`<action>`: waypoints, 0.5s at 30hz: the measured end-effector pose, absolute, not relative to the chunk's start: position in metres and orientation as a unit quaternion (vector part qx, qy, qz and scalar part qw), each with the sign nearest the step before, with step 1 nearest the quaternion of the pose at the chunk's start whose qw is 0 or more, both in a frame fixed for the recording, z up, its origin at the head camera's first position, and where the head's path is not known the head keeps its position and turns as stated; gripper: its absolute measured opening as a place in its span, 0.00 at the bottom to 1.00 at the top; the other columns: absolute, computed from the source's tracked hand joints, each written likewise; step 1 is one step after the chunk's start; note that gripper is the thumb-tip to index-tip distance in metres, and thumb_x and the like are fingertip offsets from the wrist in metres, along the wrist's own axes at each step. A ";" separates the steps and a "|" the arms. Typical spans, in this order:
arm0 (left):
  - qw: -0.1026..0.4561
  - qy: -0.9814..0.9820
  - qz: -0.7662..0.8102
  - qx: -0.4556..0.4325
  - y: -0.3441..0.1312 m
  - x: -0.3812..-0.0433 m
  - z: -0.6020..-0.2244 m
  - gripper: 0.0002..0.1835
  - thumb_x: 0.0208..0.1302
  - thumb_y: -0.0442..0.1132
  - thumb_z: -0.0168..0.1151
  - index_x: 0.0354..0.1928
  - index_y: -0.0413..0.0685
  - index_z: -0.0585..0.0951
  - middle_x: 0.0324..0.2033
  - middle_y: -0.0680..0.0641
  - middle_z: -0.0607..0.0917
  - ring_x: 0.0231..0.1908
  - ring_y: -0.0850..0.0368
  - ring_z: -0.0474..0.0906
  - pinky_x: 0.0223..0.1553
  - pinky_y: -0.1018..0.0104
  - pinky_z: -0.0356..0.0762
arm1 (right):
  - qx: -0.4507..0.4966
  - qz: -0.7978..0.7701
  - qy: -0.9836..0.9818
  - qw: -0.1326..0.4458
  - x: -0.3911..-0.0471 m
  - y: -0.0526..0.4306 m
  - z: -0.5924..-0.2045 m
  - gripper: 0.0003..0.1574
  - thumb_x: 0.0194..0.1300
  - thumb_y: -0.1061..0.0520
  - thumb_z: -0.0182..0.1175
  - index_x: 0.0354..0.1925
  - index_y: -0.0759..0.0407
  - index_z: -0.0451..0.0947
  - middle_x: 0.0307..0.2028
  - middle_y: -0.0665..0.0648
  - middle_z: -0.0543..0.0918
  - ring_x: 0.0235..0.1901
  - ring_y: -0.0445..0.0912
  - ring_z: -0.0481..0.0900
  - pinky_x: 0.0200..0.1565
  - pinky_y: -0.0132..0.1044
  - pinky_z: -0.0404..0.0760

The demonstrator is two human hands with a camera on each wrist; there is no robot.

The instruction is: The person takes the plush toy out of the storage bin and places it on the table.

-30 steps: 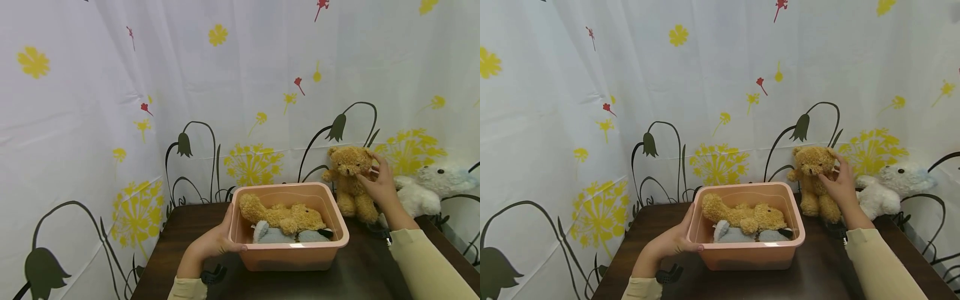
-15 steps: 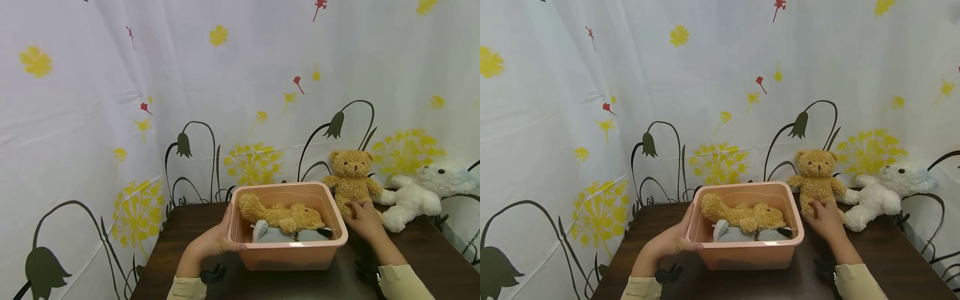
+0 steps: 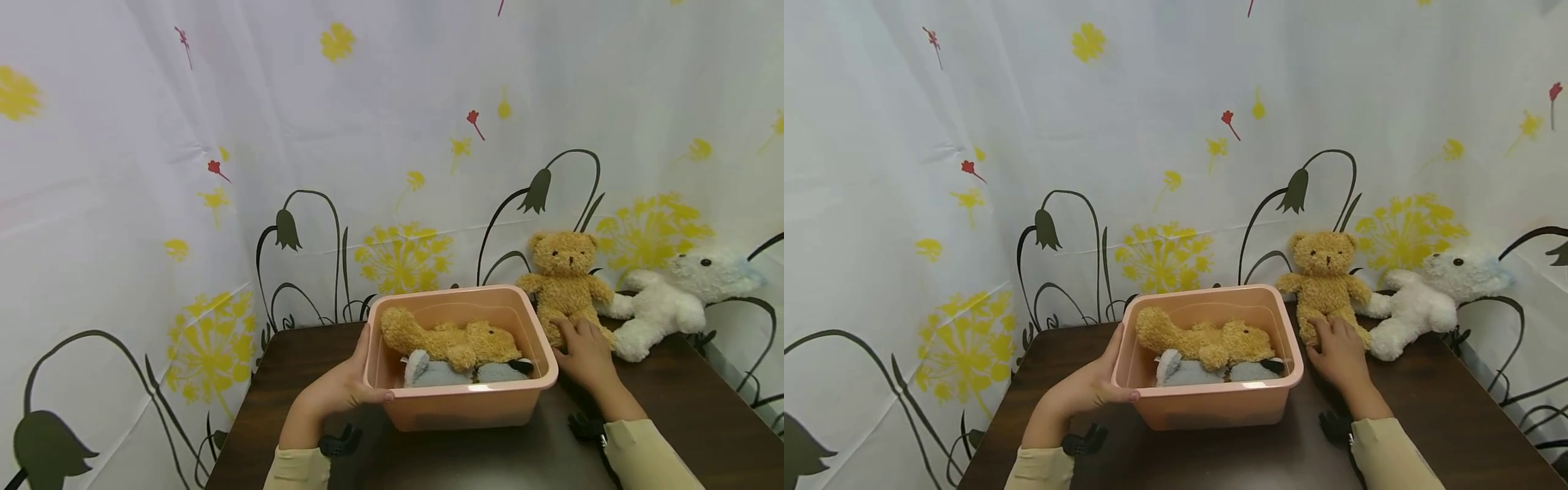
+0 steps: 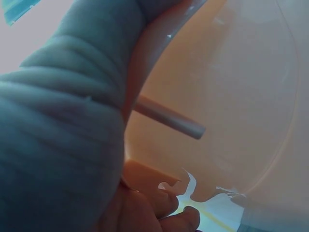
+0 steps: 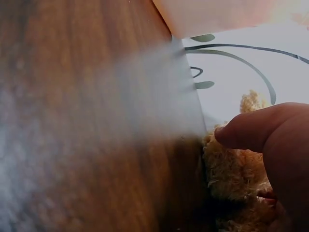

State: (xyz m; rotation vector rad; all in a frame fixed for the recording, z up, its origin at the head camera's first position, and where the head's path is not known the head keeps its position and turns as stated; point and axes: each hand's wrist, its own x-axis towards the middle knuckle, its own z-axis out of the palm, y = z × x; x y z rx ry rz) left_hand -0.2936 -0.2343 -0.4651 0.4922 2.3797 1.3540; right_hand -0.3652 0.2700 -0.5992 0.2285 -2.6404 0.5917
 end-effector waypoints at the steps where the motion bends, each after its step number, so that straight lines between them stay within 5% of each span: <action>1: 0.177 0.848 0.469 0.171 -0.236 -0.294 -0.465 0.82 0.59 0.56 0.84 0.85 0.63 0.18 0.88 0.33 0.40 0.75 0.37 0.72 0.67 0.50 0.78 | 0.084 0.214 -0.949 0.215 -0.366 0.268 -0.599 0.39 0.66 0.51 0.75 0.71 0.57 0.75 0.42 0.65 0.74 0.45 0.65 0.73 0.43 0.62 0.69; 10: 0.170 0.849 0.469 0.175 -0.239 -0.295 -0.461 0.83 0.59 0.55 0.84 0.86 0.60 0.18 0.87 0.32 0.44 0.75 0.37 0.72 0.67 0.51 0.78 | 0.082 0.222 -0.942 0.240 -0.372 0.264 -0.601 0.38 0.65 0.52 0.75 0.69 0.57 0.76 0.45 0.68 0.74 0.56 0.73 0.72 0.50 0.70 0.69; 15: 0.180 0.846 0.469 0.177 -0.234 -0.297 -0.465 0.82 0.59 0.56 0.83 0.85 0.62 0.18 0.87 0.32 0.43 0.75 0.36 0.72 0.68 0.49 0.77 | 0.090 0.268 -0.943 0.178 -0.369 0.281 -0.588 0.35 0.69 0.53 0.73 0.69 0.63 0.77 0.48 0.70 0.77 0.50 0.69 0.77 0.49 0.67 0.75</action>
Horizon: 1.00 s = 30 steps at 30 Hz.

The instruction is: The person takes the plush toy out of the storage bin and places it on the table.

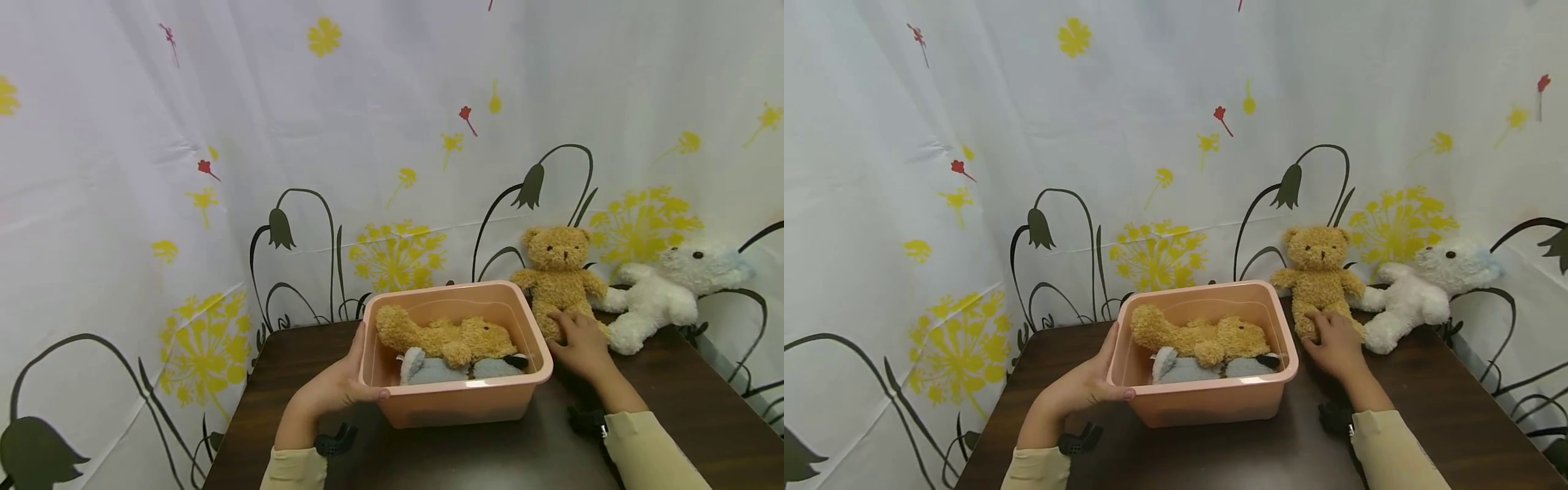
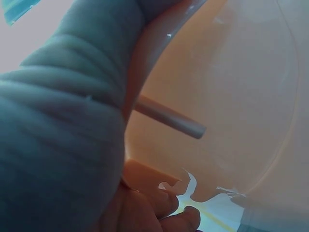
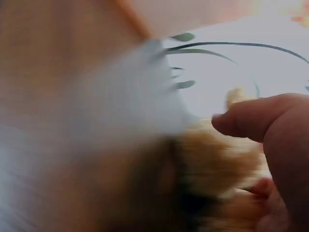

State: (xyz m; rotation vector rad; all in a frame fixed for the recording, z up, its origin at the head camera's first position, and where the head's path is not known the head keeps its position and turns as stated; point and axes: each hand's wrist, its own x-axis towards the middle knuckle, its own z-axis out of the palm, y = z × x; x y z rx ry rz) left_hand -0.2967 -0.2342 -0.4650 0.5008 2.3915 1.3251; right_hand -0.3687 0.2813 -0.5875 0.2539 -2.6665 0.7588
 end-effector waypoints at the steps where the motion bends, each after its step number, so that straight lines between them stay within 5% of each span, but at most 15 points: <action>1: 0.179 0.849 0.465 0.178 -0.234 -0.297 -0.465 0.82 0.59 0.57 0.83 0.85 0.61 0.18 0.87 0.32 0.43 0.75 0.37 0.72 0.69 0.49 0.77 | 0.090 0.294 -0.938 0.158 -0.366 0.285 -0.579 0.34 0.72 0.53 0.71 0.69 0.66 0.76 0.50 0.71 0.78 0.51 0.69 0.78 0.50 0.67 0.77; 6: 0.186 0.838 0.476 0.189 -0.230 -0.295 -0.465 0.81 0.61 0.54 0.83 0.85 0.63 0.18 0.87 0.32 0.42 0.73 0.36 0.75 0.67 0.50 0.79 | 0.047 0.408 -0.905 0.110 -0.335 0.288 -0.515 0.30 0.86 0.43 0.55 0.69 0.65 0.75 0.60 0.73 0.82 0.55 0.64 0.84 0.47 0.53 0.85; 9: 0.189 0.833 0.483 0.192 -0.230 -0.294 -0.464 0.81 0.61 0.53 0.83 0.85 0.62 0.18 0.87 0.31 0.41 0.72 0.36 0.76 0.65 0.52 0.81 | 0.056 0.432 -0.891 0.131 -0.317 0.277 -0.477 0.28 0.86 0.40 0.54 0.65 0.59 0.78 0.54 0.66 0.86 0.48 0.48 0.86 0.41 0.40 0.83; 13: 0.184 0.829 0.491 0.195 -0.232 -0.294 -0.464 0.82 0.61 0.52 0.84 0.85 0.63 0.18 0.87 0.31 0.43 0.72 0.35 0.76 0.65 0.51 0.81 | 0.113 0.456 -0.872 0.136 -0.312 0.252 -0.432 0.21 0.86 0.42 0.55 0.60 0.55 0.80 0.48 0.58 0.85 0.42 0.37 0.84 0.42 0.34 0.84; 18: 0.182 0.825 0.498 0.195 -0.234 -0.293 -0.464 0.81 0.60 0.51 0.84 0.86 0.64 0.18 0.87 0.31 0.45 0.71 0.34 0.77 0.65 0.50 0.82 | 0.153 0.502 -0.846 0.095 -0.325 0.212 -0.388 0.19 0.86 0.44 0.57 0.57 0.56 0.81 0.45 0.58 0.85 0.43 0.45 0.85 0.44 0.37 0.85; 24: 0.175 0.849 0.466 0.177 -0.235 -0.292 -0.464 0.81 0.60 0.56 0.83 0.86 0.61 0.19 0.87 0.30 0.47 0.73 0.36 0.75 0.68 0.48 0.77 | 0.148 0.477 -0.866 -0.016 -0.362 0.160 -0.378 0.18 0.85 0.46 0.59 0.52 0.61 0.80 0.42 0.66 0.84 0.37 0.56 0.85 0.36 0.43 0.86; 30: 0.171 0.858 0.454 0.170 -0.233 -0.292 -0.464 0.81 0.60 0.58 0.83 0.86 0.62 0.19 0.87 0.30 0.46 0.75 0.38 0.73 0.70 0.46 0.75 | 0.113 0.339 -0.916 -0.182 -0.395 0.126 -0.391 0.39 0.83 0.31 0.54 0.59 0.67 0.79 0.46 0.67 0.87 0.36 0.57 0.91 0.42 0.50 0.91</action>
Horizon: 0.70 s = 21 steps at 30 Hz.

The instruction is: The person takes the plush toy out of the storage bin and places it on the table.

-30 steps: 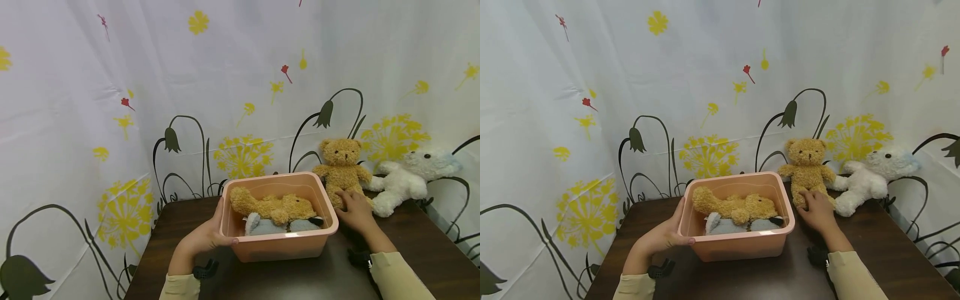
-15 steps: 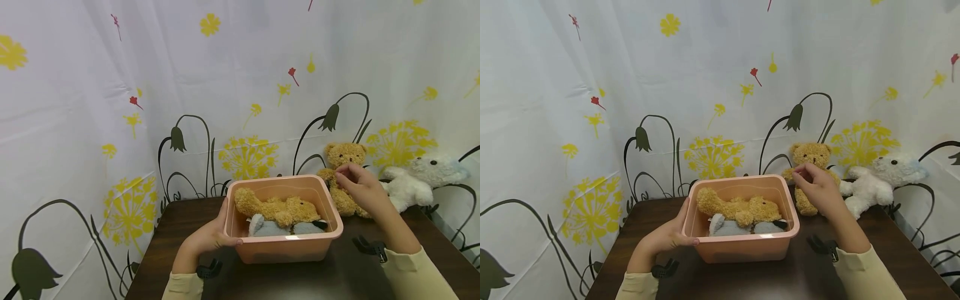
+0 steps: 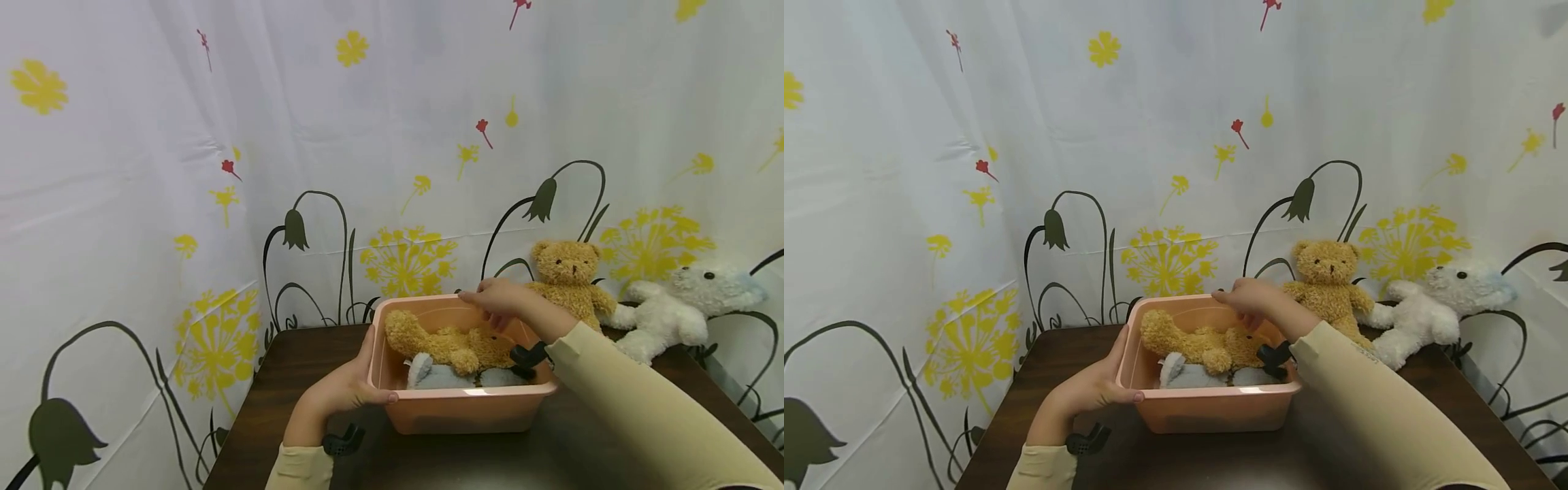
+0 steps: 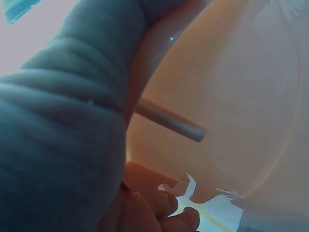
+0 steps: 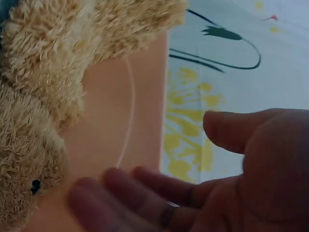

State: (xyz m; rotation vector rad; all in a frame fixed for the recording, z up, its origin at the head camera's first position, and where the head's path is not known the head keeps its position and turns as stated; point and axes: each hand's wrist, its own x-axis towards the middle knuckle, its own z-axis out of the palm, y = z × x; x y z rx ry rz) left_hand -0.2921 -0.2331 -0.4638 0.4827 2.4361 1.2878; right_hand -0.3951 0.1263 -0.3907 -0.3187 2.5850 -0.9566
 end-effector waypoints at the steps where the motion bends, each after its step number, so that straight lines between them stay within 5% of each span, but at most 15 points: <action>1: 0.172 0.857 0.455 0.170 -0.233 -0.292 -0.464 0.82 0.60 0.58 0.83 0.86 0.62 0.19 0.87 0.31 0.46 0.75 0.38 0.73 0.70 0.46 0.75 | -0.105 -0.318 0.920 0.202 -0.398 0.123 -0.392 0.43 0.83 0.29 0.53 0.62 0.68 0.78 0.47 0.68 0.88 0.36 0.57 0.91 0.43 0.51 0.92; 5: 0.173 0.851 0.462 0.178 -0.232 -0.294 -0.463 0.82 0.60 0.57 0.83 0.86 0.63 0.19 0.87 0.32 0.43 0.76 0.37 0.72 0.69 0.47 0.76 | -0.079 -0.242 0.932 0.258 -0.402 0.118 -0.396 0.51 0.82 0.26 0.52 0.73 0.69 0.72 0.48 0.68 0.87 0.37 0.59 0.93 0.42 0.51 0.92; 8: 0.174 0.844 0.470 0.188 -0.232 -0.293 -0.463 0.82 0.60 0.55 0.84 0.85 0.65 0.18 0.88 0.33 0.41 0.75 0.35 0.72 0.68 0.48 0.78 | -0.053 -0.201 0.936 0.283 -0.402 0.116 -0.396 0.51 0.79 0.26 0.56 0.72 0.68 0.73 0.40 0.65 0.86 0.30 0.55 0.90 0.37 0.48 0.90; 11: 0.173 0.839 0.480 0.190 -0.231 -0.293 -0.462 0.82 0.60 0.53 0.84 0.85 0.68 0.18 0.88 0.33 0.42 0.74 0.33 0.74 0.67 0.48 0.80 | -0.047 -0.145 0.936 0.318 -0.407 0.114 -0.400 0.43 0.78 0.23 0.54 0.44 0.61 0.85 0.23 0.54 0.78 0.18 0.44 0.75 0.26 0.37 0.77; 13: 0.174 0.838 0.483 0.184 -0.231 -0.292 -0.460 0.82 0.60 0.53 0.84 0.85 0.68 0.18 0.88 0.33 0.42 0.74 0.34 0.74 0.67 0.47 0.79 | -0.055 -0.114 0.929 0.348 -0.412 0.113 -0.403 0.42 0.77 0.20 0.51 0.27 0.53 0.77 0.18 0.48 0.67 0.16 0.40 0.60 0.25 0.34 0.63; 15: 0.175 0.839 0.484 0.178 -0.231 -0.291 -0.460 0.82 0.60 0.53 0.84 0.85 0.68 0.18 0.88 0.32 0.42 0.74 0.34 0.74 0.68 0.46 0.79 | -0.058 -0.096 0.925 0.363 -0.416 0.112 -0.408 0.44 0.77 0.19 0.49 0.24 0.51 0.76 0.20 0.48 0.71 0.19 0.41 0.64 0.29 0.35 0.66; 18: 0.180 0.840 0.483 0.172 -0.230 -0.290 -0.460 0.82 0.60 0.54 0.84 0.85 0.67 0.18 0.88 0.32 0.42 0.75 0.34 0.73 0.69 0.46 0.77 | -0.031 -0.135 0.916 0.376 -0.419 0.112 -0.415 0.50 0.75 0.20 0.54 0.48 0.66 0.85 0.41 0.60 0.84 0.40 0.51 0.84 0.48 0.42 0.81; 21: 0.179 0.840 0.481 0.173 -0.230 -0.290 -0.461 0.82 0.60 0.54 0.84 0.85 0.66 0.18 0.88 0.32 0.41 0.75 0.34 0.73 0.70 0.46 0.77 | 0.006 -0.191 0.897 0.398 -0.419 0.112 -0.423 0.61 0.72 0.22 0.62 0.74 0.73 0.71 0.68 0.71 0.77 0.68 0.59 0.78 0.69 0.50 0.77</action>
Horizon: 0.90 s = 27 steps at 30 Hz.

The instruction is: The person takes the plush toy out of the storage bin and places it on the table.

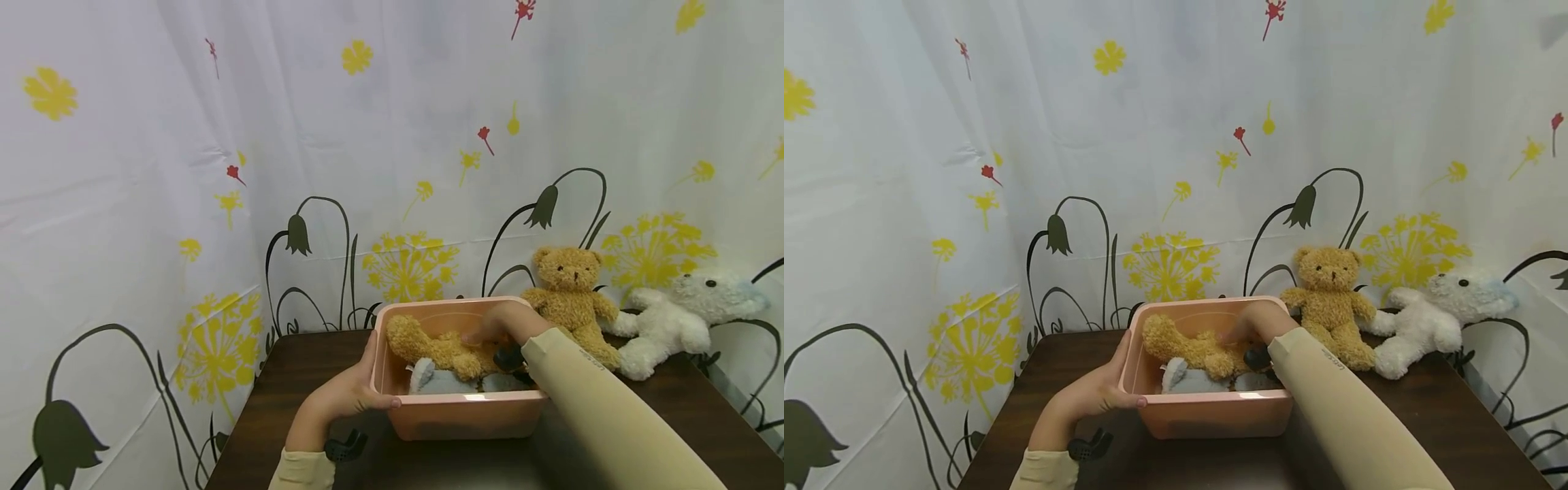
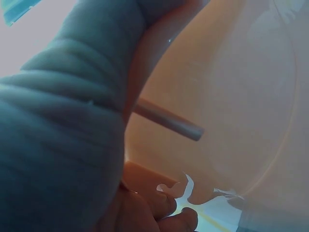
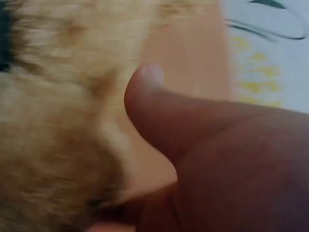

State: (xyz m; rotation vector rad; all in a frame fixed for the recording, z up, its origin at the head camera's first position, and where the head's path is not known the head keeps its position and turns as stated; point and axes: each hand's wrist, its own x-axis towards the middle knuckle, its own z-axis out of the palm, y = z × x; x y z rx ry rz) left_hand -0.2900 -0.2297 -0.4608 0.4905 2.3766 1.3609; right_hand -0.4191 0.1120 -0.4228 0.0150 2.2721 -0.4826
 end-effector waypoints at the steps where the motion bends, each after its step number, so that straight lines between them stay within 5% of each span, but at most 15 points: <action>1: 0.176 0.843 0.477 0.175 -0.229 -0.290 -0.461 0.82 0.60 0.55 0.84 0.85 0.65 0.18 0.88 0.32 0.41 0.75 0.34 0.73 0.70 0.46 0.77 | 0.013 -0.196 0.890 0.410 -0.419 0.113 -0.425 0.63 0.72 0.23 0.62 0.76 0.74 0.68 0.72 0.71 0.74 0.71 0.59 0.75 0.71 0.49 0.75; 11: 0.161 0.874 0.429 0.160 -0.231 -0.289 -0.462 0.83 0.58 0.62 0.83 0.86 0.58 0.20 0.87 0.30 0.44 0.78 0.35 0.69 0.73 0.42 0.72 | 0.013 -0.200 0.872 0.446 -0.445 0.119 -0.455 0.66 0.63 0.20 0.70 0.74 0.70 0.71 0.62 0.63 0.75 0.62 0.50 0.73 0.66 0.44 0.71; 15: 0.166 0.866 0.441 0.164 -0.234 -0.288 -0.464 0.83 0.59 0.59 0.83 0.86 0.59 0.19 0.87 0.31 0.44 0.76 0.36 0.71 0.71 0.44 0.74 | 0.005 -0.182 0.872 0.455 -0.430 0.111 -0.439 0.56 0.70 0.23 0.65 0.70 0.68 0.74 0.57 0.61 0.77 0.58 0.48 0.75 0.64 0.41 0.72; 18: 0.164 0.856 0.459 0.173 -0.235 -0.290 -0.464 0.82 0.59 0.56 0.83 0.86 0.62 0.18 0.88 0.32 0.43 0.73 0.37 0.75 0.69 0.49 0.77 | -0.022 -0.161 0.871 0.463 -0.428 0.111 -0.432 0.36 0.72 0.26 0.64 0.46 0.57 0.84 0.37 0.51 0.79 0.41 0.42 0.76 0.51 0.37 0.74; 20: 0.163 0.851 0.467 0.179 -0.234 -0.294 -0.464 0.82 0.60 0.55 0.83 0.86 0.63 0.18 0.88 0.33 0.43 0.72 0.37 0.76 0.68 0.50 0.78 | -0.056 -0.131 0.877 0.458 -0.427 0.114 -0.427 0.27 0.73 0.29 0.64 0.29 0.47 0.80 0.24 0.44 0.72 0.28 0.38 0.70 0.42 0.35 0.69; 22: 0.162 0.853 0.462 0.181 -0.233 -0.296 -0.464 0.82 0.60 0.56 0.83 0.85 0.63 0.18 0.88 0.33 0.42 0.73 0.39 0.75 0.68 0.50 0.78 | -0.084 -0.118 0.884 0.444 -0.428 0.117 -0.428 0.29 0.72 0.33 0.65 0.18 0.41 0.72 0.17 0.41 0.66 0.21 0.37 0.62 0.36 0.33 0.66; 27: 0.170 0.848 0.467 0.181 -0.232 -0.295 -0.465 0.82 0.60 0.56 0.83 0.85 0.68 0.18 0.88 0.36 0.42 0.74 0.39 0.74 0.68 0.50 0.77 | -0.112 -0.117 0.894 0.417 -0.426 0.121 -0.434 0.28 0.66 0.37 0.68 0.14 0.40 0.69 0.15 0.40 0.66 0.19 0.37 0.60 0.34 0.33 0.65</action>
